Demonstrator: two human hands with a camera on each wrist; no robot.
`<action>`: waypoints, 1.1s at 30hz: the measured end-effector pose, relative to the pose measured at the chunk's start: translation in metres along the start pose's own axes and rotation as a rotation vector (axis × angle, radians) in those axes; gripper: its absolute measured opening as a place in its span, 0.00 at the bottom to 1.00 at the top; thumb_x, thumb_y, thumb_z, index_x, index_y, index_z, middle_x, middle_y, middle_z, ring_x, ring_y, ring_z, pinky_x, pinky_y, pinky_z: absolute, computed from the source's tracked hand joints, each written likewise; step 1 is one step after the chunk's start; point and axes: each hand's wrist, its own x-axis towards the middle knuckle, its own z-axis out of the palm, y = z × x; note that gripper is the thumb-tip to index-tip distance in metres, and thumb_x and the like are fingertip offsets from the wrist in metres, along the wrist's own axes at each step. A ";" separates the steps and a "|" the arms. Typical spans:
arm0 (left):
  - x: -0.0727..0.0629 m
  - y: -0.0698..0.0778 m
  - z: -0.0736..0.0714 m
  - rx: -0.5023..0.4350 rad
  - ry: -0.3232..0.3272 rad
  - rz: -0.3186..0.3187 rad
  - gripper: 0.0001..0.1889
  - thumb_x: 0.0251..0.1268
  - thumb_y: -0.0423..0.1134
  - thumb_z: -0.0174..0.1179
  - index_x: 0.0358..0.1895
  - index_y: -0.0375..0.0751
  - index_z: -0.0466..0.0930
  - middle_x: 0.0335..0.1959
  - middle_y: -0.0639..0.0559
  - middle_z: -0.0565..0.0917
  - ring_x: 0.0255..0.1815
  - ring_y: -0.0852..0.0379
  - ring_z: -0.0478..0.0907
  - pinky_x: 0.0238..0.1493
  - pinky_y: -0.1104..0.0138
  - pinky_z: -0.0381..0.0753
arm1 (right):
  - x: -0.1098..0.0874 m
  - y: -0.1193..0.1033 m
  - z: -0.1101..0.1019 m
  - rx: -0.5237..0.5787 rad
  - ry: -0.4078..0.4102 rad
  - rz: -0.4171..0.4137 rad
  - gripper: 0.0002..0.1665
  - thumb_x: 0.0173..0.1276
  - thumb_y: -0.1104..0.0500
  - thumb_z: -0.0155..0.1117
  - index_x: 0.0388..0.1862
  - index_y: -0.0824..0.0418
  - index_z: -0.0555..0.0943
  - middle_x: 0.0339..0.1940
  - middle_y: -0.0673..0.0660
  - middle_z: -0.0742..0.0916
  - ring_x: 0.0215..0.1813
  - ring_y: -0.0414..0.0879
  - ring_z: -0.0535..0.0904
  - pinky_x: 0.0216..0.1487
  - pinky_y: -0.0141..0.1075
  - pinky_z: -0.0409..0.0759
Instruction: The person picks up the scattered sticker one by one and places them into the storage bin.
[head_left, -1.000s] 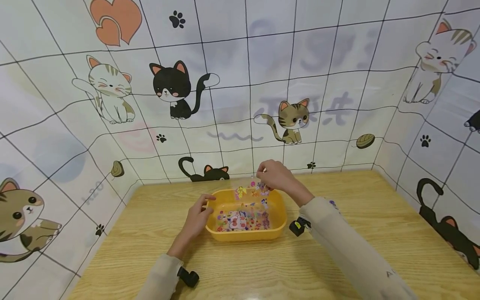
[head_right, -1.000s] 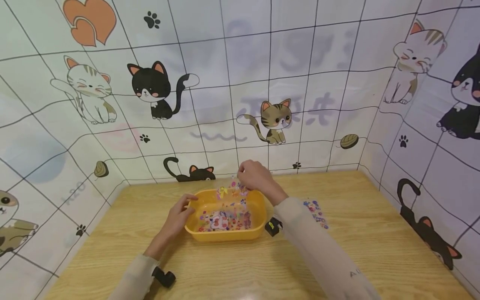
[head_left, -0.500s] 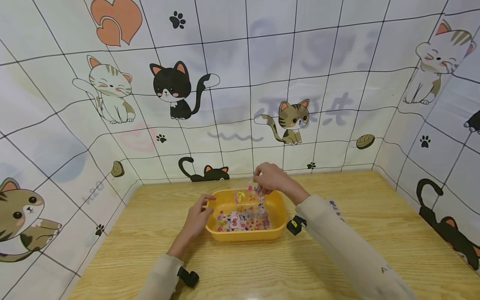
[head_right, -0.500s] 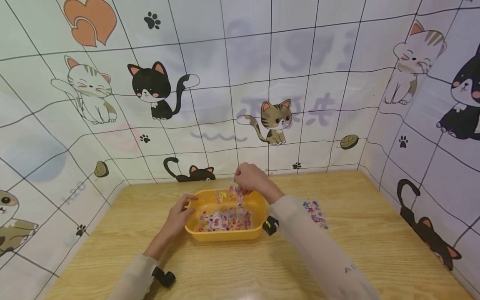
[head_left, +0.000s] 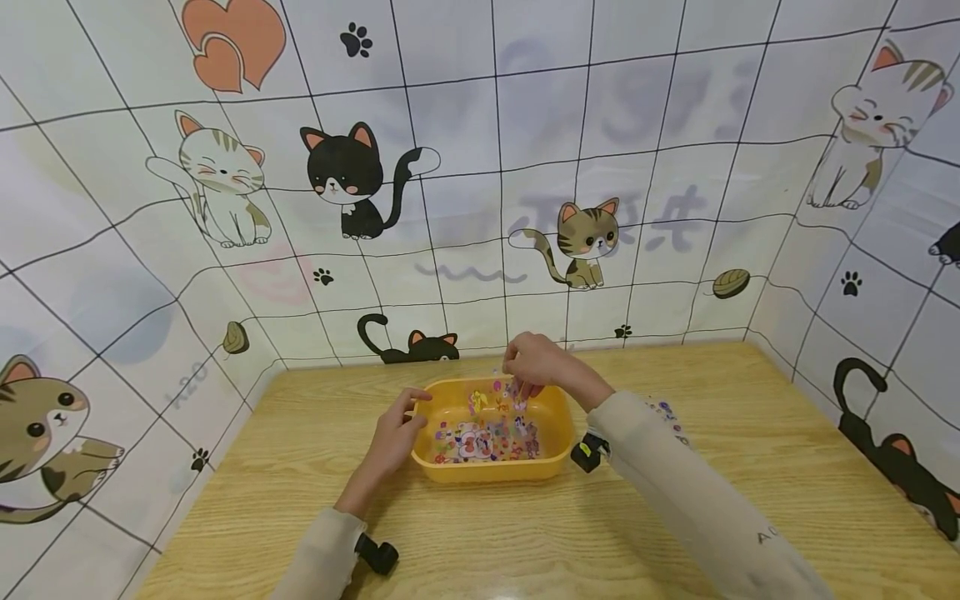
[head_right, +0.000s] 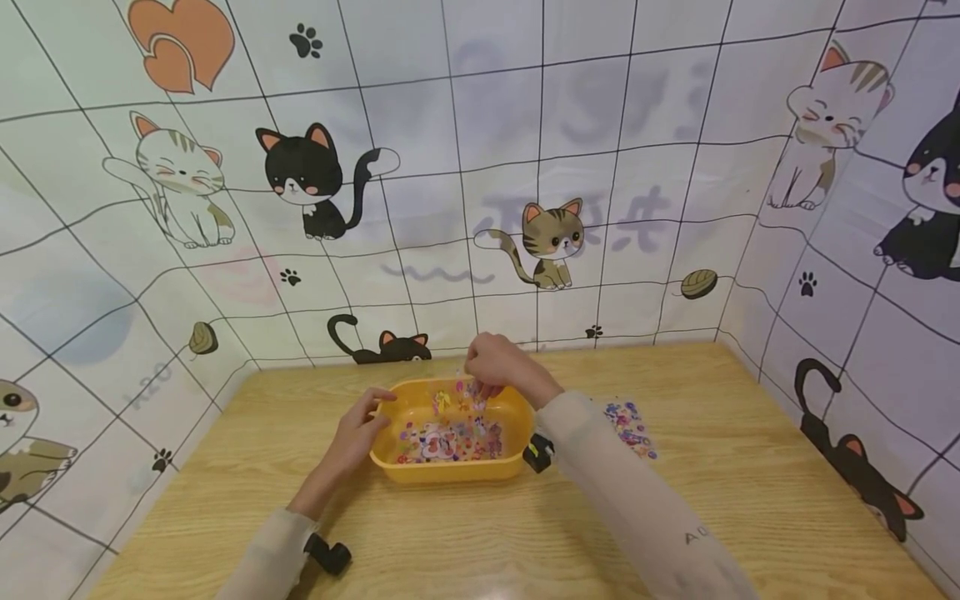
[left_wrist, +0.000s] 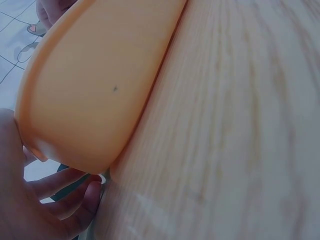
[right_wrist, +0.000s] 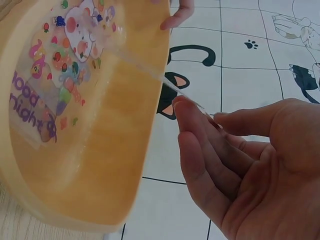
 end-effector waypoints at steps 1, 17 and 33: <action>0.000 0.000 0.000 0.001 0.000 0.000 0.17 0.72 0.34 0.54 0.60 0.51 0.78 0.65 0.40 0.79 0.53 0.44 0.80 0.52 0.55 0.83 | 0.000 0.000 0.001 -0.002 -0.004 -0.002 0.14 0.78 0.61 0.56 0.51 0.69 0.83 0.25 0.61 0.89 0.25 0.56 0.88 0.30 0.40 0.87; 0.000 0.000 0.000 -0.004 0.000 0.004 0.16 0.72 0.34 0.54 0.60 0.50 0.78 0.63 0.38 0.80 0.51 0.45 0.81 0.49 0.57 0.84 | 0.002 0.003 0.007 -0.004 -0.043 0.023 0.15 0.77 0.63 0.56 0.53 0.72 0.83 0.26 0.63 0.89 0.23 0.52 0.87 0.29 0.39 0.87; 0.000 -0.001 0.000 0.001 0.001 0.004 0.16 0.72 0.34 0.53 0.60 0.50 0.78 0.65 0.40 0.79 0.55 0.42 0.80 0.54 0.52 0.83 | 0.007 0.010 0.011 -0.030 -0.072 0.061 0.12 0.75 0.64 0.60 0.47 0.71 0.87 0.23 0.60 0.88 0.21 0.47 0.86 0.32 0.41 0.88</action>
